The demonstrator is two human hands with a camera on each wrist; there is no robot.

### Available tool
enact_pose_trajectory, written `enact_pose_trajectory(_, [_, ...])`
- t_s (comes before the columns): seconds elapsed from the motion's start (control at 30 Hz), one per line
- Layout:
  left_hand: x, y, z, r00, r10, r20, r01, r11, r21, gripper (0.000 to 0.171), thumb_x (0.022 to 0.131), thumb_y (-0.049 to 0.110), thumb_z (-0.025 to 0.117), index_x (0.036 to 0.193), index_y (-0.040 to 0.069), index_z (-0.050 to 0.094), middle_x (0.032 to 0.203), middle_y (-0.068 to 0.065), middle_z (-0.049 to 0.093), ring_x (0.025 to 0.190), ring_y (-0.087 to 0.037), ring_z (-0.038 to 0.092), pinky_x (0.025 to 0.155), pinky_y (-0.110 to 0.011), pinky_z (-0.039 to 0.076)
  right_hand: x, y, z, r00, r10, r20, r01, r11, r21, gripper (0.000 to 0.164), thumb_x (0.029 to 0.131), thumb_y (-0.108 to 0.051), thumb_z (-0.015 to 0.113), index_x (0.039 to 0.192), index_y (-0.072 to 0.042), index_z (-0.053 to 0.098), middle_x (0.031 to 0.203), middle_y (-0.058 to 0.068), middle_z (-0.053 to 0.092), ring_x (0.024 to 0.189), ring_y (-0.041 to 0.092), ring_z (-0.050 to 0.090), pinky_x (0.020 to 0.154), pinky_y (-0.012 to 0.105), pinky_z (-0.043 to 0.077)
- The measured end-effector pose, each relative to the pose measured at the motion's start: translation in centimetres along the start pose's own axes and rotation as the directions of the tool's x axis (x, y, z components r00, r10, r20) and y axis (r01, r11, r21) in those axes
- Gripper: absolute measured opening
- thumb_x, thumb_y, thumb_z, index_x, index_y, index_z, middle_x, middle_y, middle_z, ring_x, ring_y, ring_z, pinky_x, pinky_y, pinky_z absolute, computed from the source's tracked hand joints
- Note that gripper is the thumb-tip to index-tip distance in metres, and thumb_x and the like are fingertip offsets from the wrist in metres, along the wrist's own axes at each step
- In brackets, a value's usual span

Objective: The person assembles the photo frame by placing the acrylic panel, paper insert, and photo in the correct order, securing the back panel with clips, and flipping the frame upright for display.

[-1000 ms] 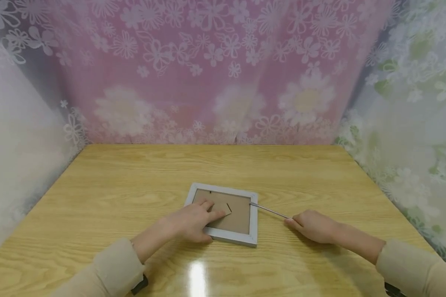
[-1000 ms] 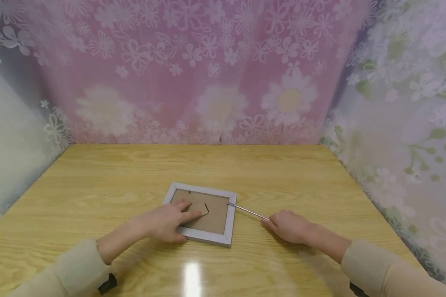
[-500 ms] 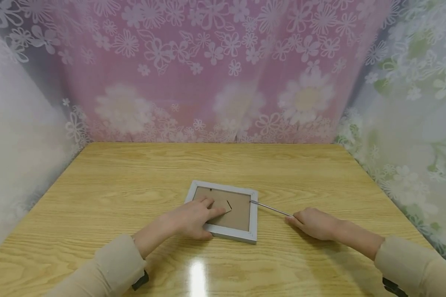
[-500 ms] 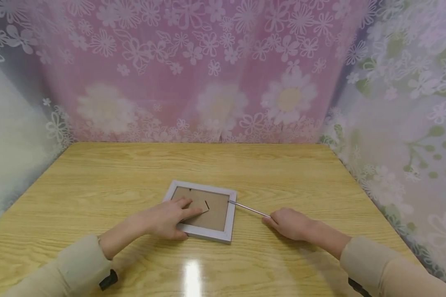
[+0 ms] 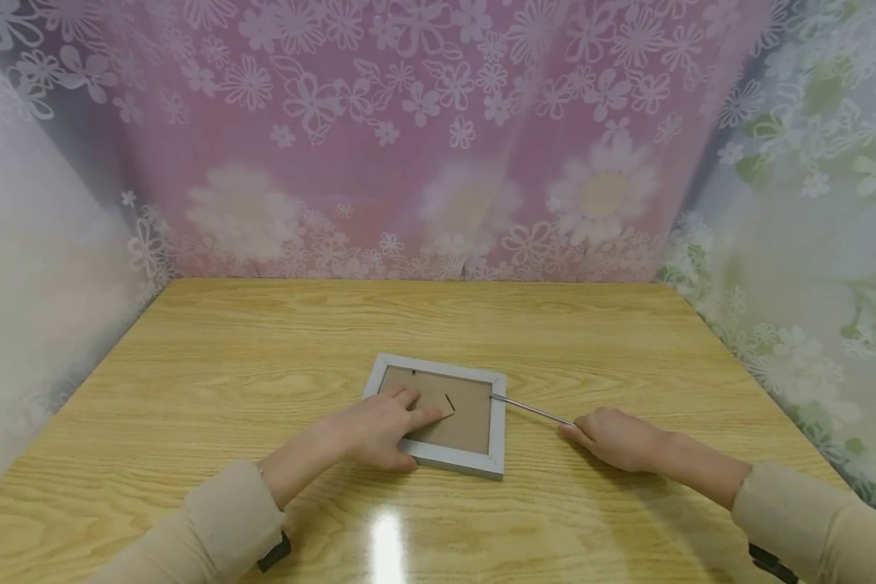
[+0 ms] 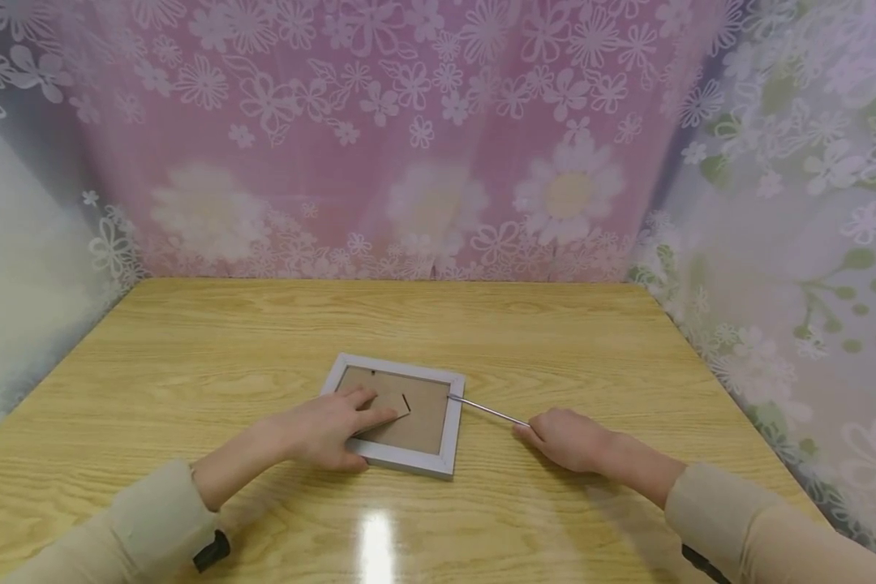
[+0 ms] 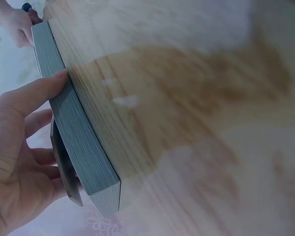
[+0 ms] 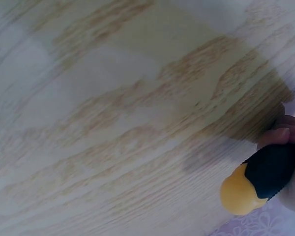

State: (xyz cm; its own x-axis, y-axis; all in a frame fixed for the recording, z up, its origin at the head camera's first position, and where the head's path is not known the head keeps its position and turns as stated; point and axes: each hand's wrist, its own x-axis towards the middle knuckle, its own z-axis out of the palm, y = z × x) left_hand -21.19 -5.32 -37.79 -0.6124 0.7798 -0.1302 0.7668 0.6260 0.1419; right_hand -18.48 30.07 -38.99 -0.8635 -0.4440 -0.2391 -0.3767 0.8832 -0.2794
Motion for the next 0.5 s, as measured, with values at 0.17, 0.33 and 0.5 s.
enact_pose_trajectory(0.17, [-0.04, -0.04, 0.01, 1.000, -0.001, -0.003, 0.001, 1.000, -0.002, 0.070, 0.081, 0.038, 0.071, 0.141, 0.018, 0.043, 0.141, -0.025, 0.039, 0.131, -0.039, 0.036, 0.104, -0.046, 0.037, 0.01, -0.04, -0.18, 0.997, -0.066, -0.039, 0.063, 0.996, -0.067, 0.037, 0.100, -0.026, 0.043, 0.066, -0.014, 0.050, 0.054, -0.010, 0.033, 0.047, 0.001, 0.028, 0.044, 0.017, 0.031])
enact_pose_trajectory(0.33, [-0.01, -0.06, 0.07, 1.000, 0.000, -0.004, 0.000, 1.000, 0.000, 0.069, 0.081, 0.038, 0.070, 0.141, 0.018, 0.043, 0.141, -0.025, 0.039, 0.130, -0.039, 0.037, 0.104, -0.047, 0.037, 0.10, -0.13, -0.72, 0.992, -0.099, -0.081, 0.088, 0.987, -0.136, 0.036, 0.098, -0.023, 0.047, 0.063, -0.015, 0.050, 0.052, -0.011, 0.033, 0.046, 0.000, 0.028, 0.042, 0.017, 0.030])
enact_pose_trajectory(0.5, [0.02, 0.03, -0.05, 1.000, -0.008, 0.010, 0.008, 1.000, 0.022, 0.070, 0.082, 0.040, 0.069, 0.142, 0.018, 0.041, 0.141, -0.025, 0.039, 0.131, -0.039, 0.036, 0.104, -0.046, 0.037, 0.10, -0.06, -0.73, 0.990, -0.118, -0.078, 0.107, 0.985, -0.132, 0.037, 0.099, -0.023, 0.046, 0.062, -0.015, 0.048, 0.052, -0.011, 0.033, 0.046, 0.000, 0.027, 0.041, 0.017, 0.029])
